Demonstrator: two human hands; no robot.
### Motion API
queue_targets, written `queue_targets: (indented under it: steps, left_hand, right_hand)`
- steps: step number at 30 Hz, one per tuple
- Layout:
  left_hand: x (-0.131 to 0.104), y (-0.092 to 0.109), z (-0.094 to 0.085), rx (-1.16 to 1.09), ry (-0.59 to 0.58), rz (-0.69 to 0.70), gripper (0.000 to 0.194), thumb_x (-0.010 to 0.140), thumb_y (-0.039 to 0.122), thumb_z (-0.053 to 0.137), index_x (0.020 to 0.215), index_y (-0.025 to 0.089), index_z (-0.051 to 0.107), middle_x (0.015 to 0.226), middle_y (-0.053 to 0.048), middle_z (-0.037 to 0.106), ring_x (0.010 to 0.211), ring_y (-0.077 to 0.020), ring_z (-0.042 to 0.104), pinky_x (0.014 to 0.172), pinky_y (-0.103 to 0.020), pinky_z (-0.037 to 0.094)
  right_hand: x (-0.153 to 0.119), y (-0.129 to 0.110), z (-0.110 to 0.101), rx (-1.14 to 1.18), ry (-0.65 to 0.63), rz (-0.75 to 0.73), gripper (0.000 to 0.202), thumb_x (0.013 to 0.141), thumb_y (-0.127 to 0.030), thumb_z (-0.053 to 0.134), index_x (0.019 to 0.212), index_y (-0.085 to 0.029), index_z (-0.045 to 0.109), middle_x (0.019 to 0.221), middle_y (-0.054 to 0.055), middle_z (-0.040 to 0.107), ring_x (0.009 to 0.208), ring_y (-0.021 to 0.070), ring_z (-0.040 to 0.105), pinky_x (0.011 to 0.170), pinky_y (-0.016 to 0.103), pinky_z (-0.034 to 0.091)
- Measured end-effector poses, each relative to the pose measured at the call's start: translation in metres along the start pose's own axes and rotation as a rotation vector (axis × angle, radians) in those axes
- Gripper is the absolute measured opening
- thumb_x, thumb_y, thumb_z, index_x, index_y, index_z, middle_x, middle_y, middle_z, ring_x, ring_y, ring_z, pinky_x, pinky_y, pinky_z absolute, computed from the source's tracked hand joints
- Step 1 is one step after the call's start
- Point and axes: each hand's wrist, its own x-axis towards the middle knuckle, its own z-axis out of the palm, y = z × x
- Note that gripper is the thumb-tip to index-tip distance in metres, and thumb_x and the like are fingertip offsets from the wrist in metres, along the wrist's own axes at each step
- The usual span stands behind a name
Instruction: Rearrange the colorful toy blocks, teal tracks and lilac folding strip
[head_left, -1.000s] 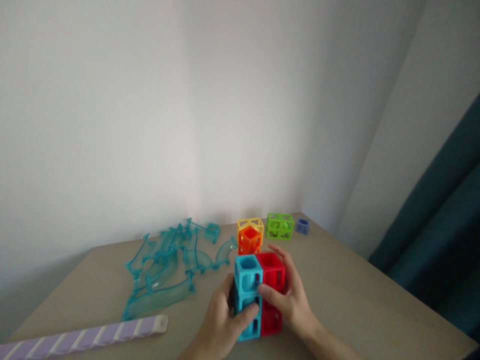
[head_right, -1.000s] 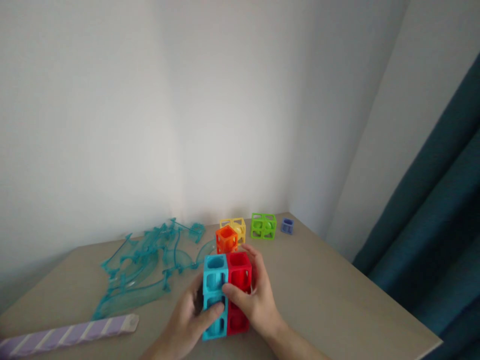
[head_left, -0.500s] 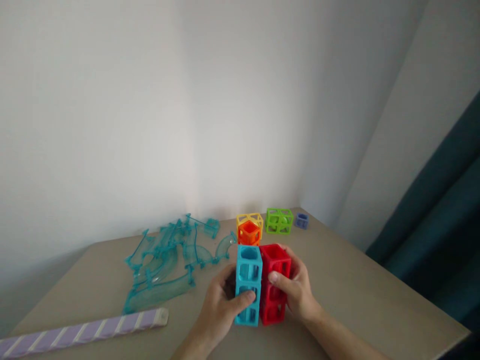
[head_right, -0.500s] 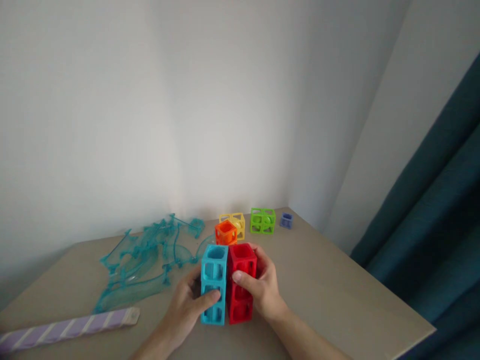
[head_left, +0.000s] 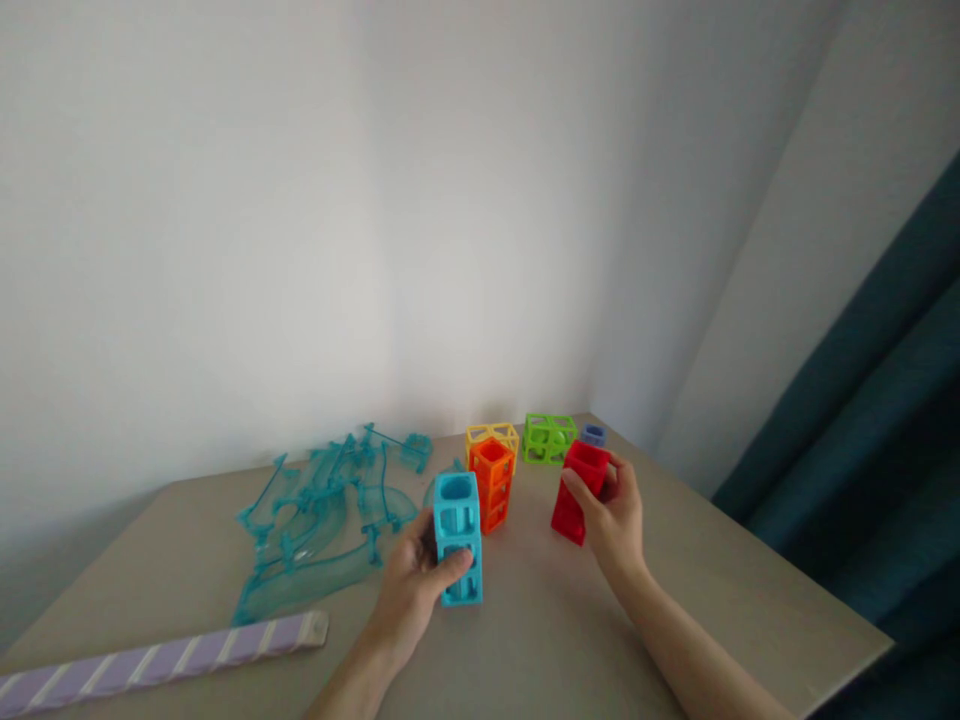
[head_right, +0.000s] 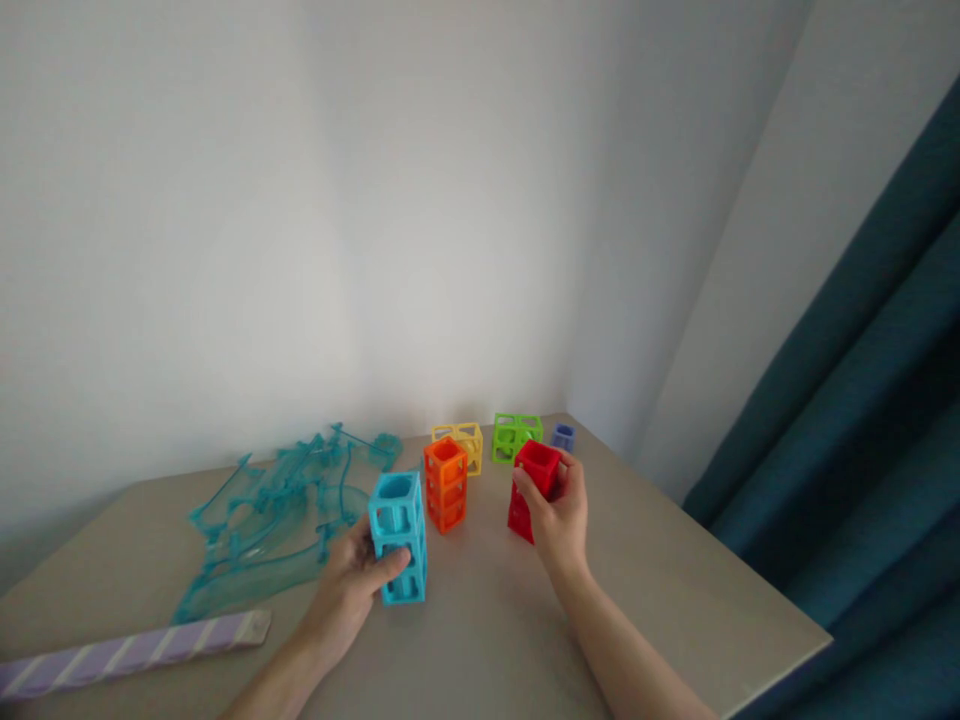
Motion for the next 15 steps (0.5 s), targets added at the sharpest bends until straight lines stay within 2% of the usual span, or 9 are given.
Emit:
queue_targets:
  steps: [6, 10, 13, 15]
  left_hand:
    - [-0.003, 0.004, 0.006, 0.131, -0.086, -0.025, 0.028, 0.07, 0.027, 0.076, 0.091, 0.017, 0.06, 0.077, 0.001, 0.061, 0.073, -0.0128, 0.055, 0.068, -0.023, 0.046]
    - [-0.01, 0.009, 0.014, 0.133, -0.024, -0.071, 0.038, 0.073, 0.032, 0.073, 0.104, 0.018, 0.057, 0.088, -0.002, 0.065, 0.079, -0.0155, 0.06, 0.072, -0.027, 0.05]
    - [-0.016, 0.009, 0.022, 0.145, 0.054, -0.139, 0.061, 0.077, 0.038, 0.068, 0.128, 0.021, 0.041, 0.099, -0.004, 0.066, 0.081, -0.0169, 0.062, 0.072, -0.029, 0.052]
    - [-0.017, 0.007, 0.025, 0.201, 0.084, -0.18, 0.073, 0.079, 0.041, 0.064, 0.139, 0.024, 0.026, 0.098, -0.004, 0.067, 0.075, -0.0168, 0.063, 0.067, -0.03, 0.052]
  right_hand:
    - [0.001, 0.016, 0.001, -0.144, -0.083, 0.002, 0.048, 0.073, -0.048, 0.069, 0.108, -0.019, 0.053, 0.089, 0.005, 0.066, 0.075, 0.0216, 0.063, 0.065, 0.035, 0.054]
    - [0.003, 0.021, -0.003, -0.257, -0.09, 0.016, 0.052, 0.072, -0.05, 0.068, 0.111, -0.017, 0.057, 0.09, 0.006, 0.069, 0.077, 0.0236, 0.064, 0.069, 0.036, 0.053]
    - [0.005, 0.018, -0.007, -0.328, -0.084, 0.036, 0.069, 0.073, -0.052, 0.066, 0.129, -0.015, 0.049, 0.094, 0.008, 0.07, 0.077, 0.0247, 0.066, 0.069, 0.036, 0.053]
    - [0.008, 0.013, -0.012, -0.486, -0.135, 0.041, 0.075, 0.077, -0.053, 0.06, 0.139, -0.016, 0.04, 0.103, 0.009, 0.07, 0.081, 0.0247, 0.068, 0.07, 0.034, 0.053]
